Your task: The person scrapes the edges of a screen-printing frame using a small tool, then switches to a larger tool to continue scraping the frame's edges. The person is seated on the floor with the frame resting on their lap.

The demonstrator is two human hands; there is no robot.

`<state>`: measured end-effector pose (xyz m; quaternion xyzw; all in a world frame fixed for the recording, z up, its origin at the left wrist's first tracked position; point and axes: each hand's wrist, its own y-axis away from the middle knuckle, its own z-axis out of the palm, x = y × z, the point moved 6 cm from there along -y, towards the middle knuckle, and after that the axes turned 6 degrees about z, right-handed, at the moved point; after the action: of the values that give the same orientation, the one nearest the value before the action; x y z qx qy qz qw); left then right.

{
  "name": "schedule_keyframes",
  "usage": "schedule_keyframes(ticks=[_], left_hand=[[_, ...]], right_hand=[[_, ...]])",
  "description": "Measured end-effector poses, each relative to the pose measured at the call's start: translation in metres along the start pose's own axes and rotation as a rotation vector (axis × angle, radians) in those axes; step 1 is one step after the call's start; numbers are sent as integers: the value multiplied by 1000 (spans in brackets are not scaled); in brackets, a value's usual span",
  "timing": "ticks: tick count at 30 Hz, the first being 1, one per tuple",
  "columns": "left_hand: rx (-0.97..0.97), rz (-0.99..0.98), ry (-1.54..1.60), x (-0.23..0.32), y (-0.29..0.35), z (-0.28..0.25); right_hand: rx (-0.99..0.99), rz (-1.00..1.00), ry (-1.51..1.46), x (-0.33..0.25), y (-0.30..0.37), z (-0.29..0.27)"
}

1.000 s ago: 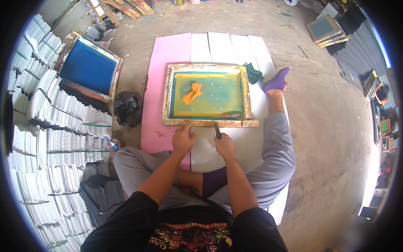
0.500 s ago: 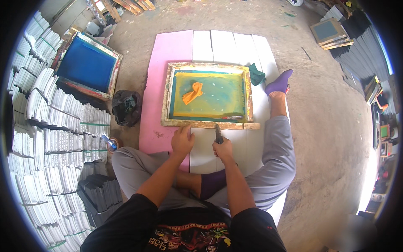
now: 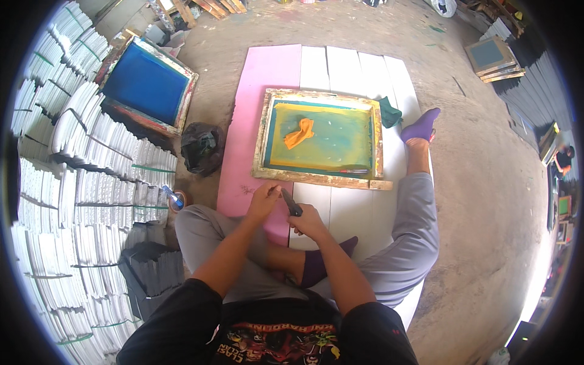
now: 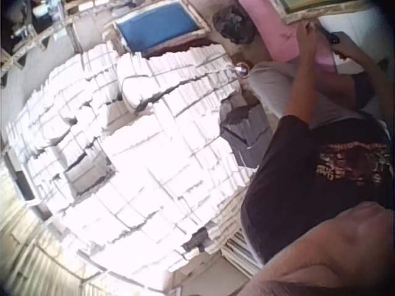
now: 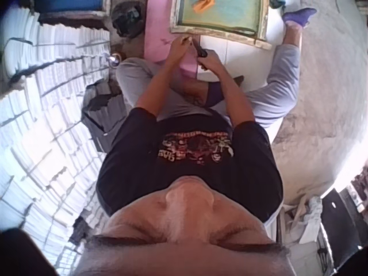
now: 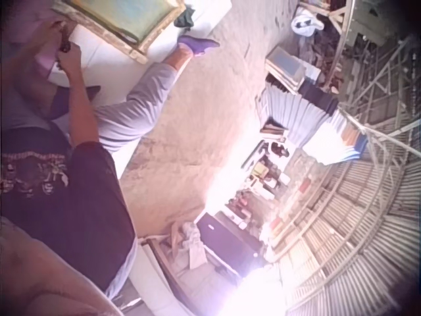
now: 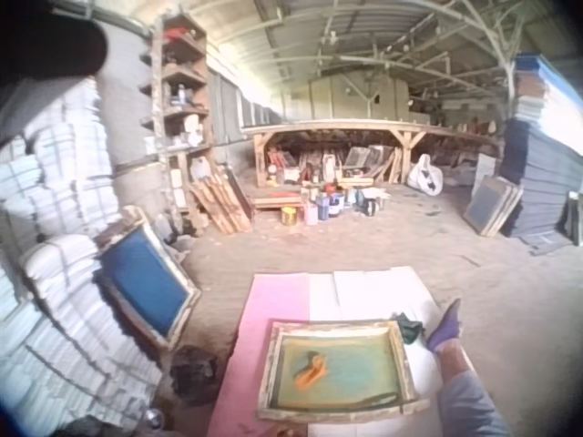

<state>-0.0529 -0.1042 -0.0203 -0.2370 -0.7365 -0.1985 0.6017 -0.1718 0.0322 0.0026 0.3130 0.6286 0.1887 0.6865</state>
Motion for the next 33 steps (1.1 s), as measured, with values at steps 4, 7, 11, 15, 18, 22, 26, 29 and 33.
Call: schedule_keyframes(ticks=[4, 7, 11, 15, 18, 22, 26, 29, 33], left_hand=[[-5, -81, 50, -17, 2, -37], [110, -232, 62, -28, 4, -56], [355, -269, -443, -58, 11, -92], [425, -392, -496, -43, 16, -93], [421, -401, -488, -24, 14, -84], [228, -115, -622, 14, 8, -43], [11, 45, -715, 32, 9, 13], [-80, 117, -825, 40, 14, 36], [-90, 107, -800, 42, 17, 45]], right_hand=[[-124, 80, -51, -10, -11, 32], [-190, 158, -117, -8, -16, 44], [-134, 139, -89, -3, -18, 41], [168, 92, 1, 16, -10, -1], [434, 38, 156, 25, -3, -39], [668, -15, 327, 55, -11, -83], [638, 71, 234, 47, -10, -95], [594, 141, 154, 24, 2, -87], [601, 166, 167, 15, 2, -85]])
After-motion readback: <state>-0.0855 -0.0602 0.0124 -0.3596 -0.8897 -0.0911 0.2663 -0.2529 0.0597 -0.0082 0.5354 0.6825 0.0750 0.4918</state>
